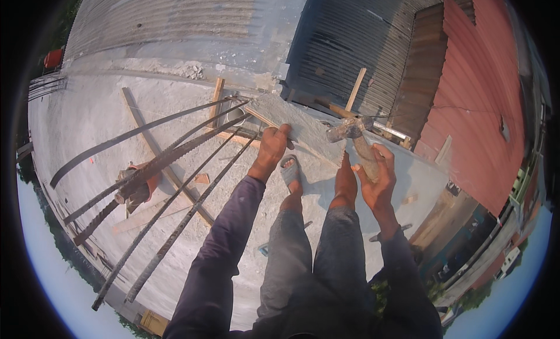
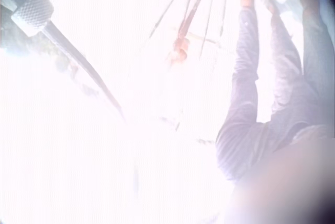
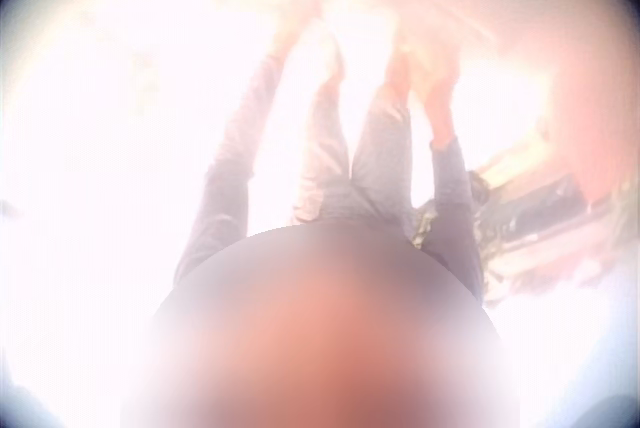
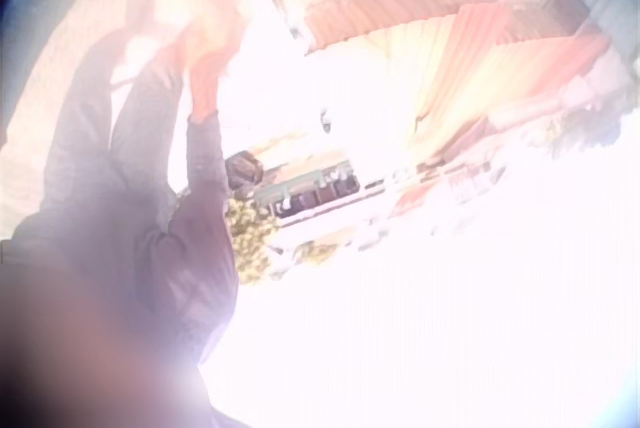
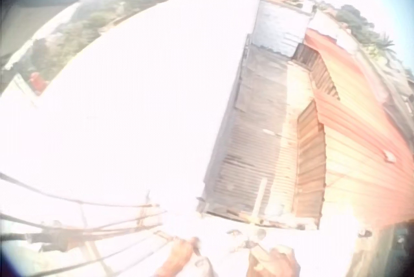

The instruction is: The person measures and marks a wooden plank with a tape measure, then saws it to size. They position the cut piece against a rebar column and secure it with a hammer and nails, assembling a small wooden formwork frame.

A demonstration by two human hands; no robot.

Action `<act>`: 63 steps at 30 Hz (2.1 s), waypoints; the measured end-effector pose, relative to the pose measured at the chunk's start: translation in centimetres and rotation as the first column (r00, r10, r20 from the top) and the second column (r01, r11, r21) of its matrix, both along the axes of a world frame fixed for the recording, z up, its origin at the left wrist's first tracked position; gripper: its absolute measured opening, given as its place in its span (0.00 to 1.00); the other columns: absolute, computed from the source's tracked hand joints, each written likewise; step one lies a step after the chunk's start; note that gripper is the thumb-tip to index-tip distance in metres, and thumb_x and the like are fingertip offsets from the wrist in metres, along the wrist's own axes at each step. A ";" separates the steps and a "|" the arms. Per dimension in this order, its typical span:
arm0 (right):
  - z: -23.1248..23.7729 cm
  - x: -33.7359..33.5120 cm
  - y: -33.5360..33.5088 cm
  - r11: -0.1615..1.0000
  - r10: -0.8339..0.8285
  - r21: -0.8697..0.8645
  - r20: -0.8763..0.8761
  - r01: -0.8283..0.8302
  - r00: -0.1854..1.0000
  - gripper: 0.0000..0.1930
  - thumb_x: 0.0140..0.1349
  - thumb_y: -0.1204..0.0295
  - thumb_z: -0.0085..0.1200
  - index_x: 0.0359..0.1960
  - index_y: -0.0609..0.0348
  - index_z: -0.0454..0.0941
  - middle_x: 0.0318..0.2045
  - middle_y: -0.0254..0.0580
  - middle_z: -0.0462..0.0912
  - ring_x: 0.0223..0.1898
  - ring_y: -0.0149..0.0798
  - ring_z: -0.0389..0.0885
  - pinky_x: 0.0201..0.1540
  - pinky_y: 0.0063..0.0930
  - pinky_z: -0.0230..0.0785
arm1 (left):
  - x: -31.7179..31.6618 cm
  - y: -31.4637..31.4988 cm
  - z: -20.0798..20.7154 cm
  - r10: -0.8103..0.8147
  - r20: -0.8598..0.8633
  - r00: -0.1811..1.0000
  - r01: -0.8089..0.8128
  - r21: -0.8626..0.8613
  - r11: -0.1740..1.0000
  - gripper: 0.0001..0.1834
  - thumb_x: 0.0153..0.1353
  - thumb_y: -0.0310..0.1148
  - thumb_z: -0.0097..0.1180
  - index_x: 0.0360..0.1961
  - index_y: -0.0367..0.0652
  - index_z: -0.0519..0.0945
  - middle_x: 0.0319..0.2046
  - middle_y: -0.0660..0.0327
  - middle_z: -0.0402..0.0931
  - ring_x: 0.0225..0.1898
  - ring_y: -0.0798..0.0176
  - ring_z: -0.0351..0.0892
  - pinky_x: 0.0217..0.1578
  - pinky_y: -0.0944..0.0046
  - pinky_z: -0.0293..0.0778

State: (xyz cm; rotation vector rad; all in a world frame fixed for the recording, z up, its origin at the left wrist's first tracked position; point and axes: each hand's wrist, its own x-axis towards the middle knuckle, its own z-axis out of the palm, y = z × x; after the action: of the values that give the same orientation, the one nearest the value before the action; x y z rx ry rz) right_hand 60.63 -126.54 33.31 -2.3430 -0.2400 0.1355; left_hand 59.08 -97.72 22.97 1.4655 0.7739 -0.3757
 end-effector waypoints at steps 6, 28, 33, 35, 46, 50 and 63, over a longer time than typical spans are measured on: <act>-8.2 5.4 -1.1 0.995 -0.074 -0.063 -0.039 0.072 0.996 0.28 0.54 0.78 0.73 0.58 0.65 0.77 0.57 0.54 0.78 0.55 0.52 0.81 0.57 0.40 0.75 | 7.8 3.9 -4.7 -0.021 -0.082 0.996 0.033 0.150 0.988 0.22 0.72 0.46 0.50 0.49 0.37 0.84 0.26 0.58 0.79 0.27 0.61 0.74 0.35 0.62 0.73; -50.6 27.0 12.0 0.894 0.416 0.077 -0.510 -0.441 0.753 0.26 0.56 0.62 0.71 0.53 0.64 0.83 0.42 0.59 0.88 0.45 0.56 0.86 0.48 0.47 0.74 | 13.9 14.5 -35.2 0.017 -0.221 0.975 0.095 0.486 0.869 0.24 0.64 0.43 0.48 0.39 0.29 0.83 0.31 0.50 0.85 0.35 0.55 0.84 0.37 0.57 0.74; -56.1 26.9 16.9 0.859 0.480 0.087 -0.477 -0.504 0.736 0.27 0.53 0.62 0.74 0.52 0.63 0.83 0.40 0.53 0.88 0.46 0.51 0.86 0.50 0.44 0.74 | 13.4 15.7 -39.5 0.088 -0.309 0.947 0.079 0.489 0.868 0.21 0.64 0.41 0.49 0.39 0.30 0.84 0.30 0.46 0.85 0.34 0.52 0.85 0.37 0.53 0.77; -57.2 26.5 18.2 0.823 0.536 0.142 -0.516 -0.550 0.668 0.27 0.53 0.62 0.74 0.51 0.66 0.83 0.39 0.54 0.88 0.44 0.50 0.86 0.49 0.43 0.74 | 12.4 16.8 -41.0 -0.048 -0.269 0.962 0.191 0.535 0.823 0.17 0.64 0.36 0.51 0.38 0.31 0.84 0.30 0.45 0.85 0.34 0.50 0.86 0.35 0.52 0.78; -62.6 24.4 22.9 0.712 0.675 0.385 -0.606 -0.587 0.421 0.29 0.58 0.60 0.69 0.53 0.73 0.79 0.43 0.59 0.86 0.45 0.52 0.85 0.50 0.45 0.73 | 10.7 18.1 -41.7 0.308 -0.332 0.892 -0.184 0.356 0.916 0.11 0.64 0.37 0.54 0.32 0.40 0.78 0.23 0.63 0.72 0.20 0.68 0.63 0.21 0.61 0.57; -66.3 23.8 25.3 0.698 0.716 0.461 -0.478 -0.549 0.509 0.23 0.58 0.57 0.71 0.41 0.67 0.80 0.27 0.41 0.81 0.28 0.37 0.78 0.32 0.37 0.71 | 11.4 17.9 -40.9 0.286 -0.332 0.899 -0.133 0.416 0.900 0.12 0.66 0.38 0.53 0.30 0.41 0.77 0.22 0.63 0.71 0.16 0.69 0.61 0.17 0.62 0.54; -72.5 20.5 33.0 0.672 0.740 0.628 -0.546 -0.393 0.393 0.25 0.59 0.52 0.71 0.36 0.66 0.83 0.25 0.40 0.82 0.27 0.34 0.79 0.31 0.32 0.71 | 12.1 19.5 -41.2 0.147 -0.479 0.865 0.047 0.370 0.928 0.16 0.70 0.40 0.52 0.27 0.42 0.75 0.18 0.65 0.66 0.14 0.68 0.58 0.15 0.63 0.53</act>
State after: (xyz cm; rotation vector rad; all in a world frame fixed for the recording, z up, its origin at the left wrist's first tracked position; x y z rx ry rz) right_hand 81.10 -93.51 -39.15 -1.4639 -0.5906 1.3151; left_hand 71.22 -78.20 -18.26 1.7188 1.3607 -0.6089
